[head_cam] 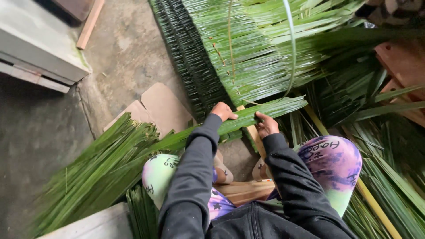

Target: Weaving palm leaves over a wooden stick to create a thatched panel

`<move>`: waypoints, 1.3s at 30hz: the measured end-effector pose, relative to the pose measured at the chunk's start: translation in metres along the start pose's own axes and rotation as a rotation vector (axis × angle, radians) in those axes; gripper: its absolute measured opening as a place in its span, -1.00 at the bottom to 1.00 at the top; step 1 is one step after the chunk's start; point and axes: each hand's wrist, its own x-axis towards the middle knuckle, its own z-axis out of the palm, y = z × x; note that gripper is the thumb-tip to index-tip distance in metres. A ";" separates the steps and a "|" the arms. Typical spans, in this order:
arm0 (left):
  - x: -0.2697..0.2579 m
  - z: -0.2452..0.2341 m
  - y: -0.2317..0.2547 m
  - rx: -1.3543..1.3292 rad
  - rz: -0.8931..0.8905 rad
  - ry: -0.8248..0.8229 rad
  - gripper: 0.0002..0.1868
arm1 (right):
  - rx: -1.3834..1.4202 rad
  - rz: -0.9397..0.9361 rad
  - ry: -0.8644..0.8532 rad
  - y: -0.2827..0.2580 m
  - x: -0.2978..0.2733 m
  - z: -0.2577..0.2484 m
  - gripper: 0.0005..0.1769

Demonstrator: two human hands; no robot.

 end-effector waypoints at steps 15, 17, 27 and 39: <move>-0.023 -0.008 0.030 -0.073 -0.034 0.067 -0.74 | -0.128 -0.124 0.154 -0.016 0.013 0.016 -0.38; -0.017 -0.003 0.028 -0.077 -0.044 0.097 -0.75 | -0.120 -0.128 0.158 -0.013 0.018 0.018 -0.35; -0.015 -0.004 0.036 -0.011 -0.080 0.123 -0.75 | -0.085 -0.067 0.082 -0.001 0.016 0.026 -0.09; -0.003 0.004 0.011 -0.106 -0.069 0.087 -0.74 | -0.194 -0.076 0.145 0.019 0.036 0.016 -0.15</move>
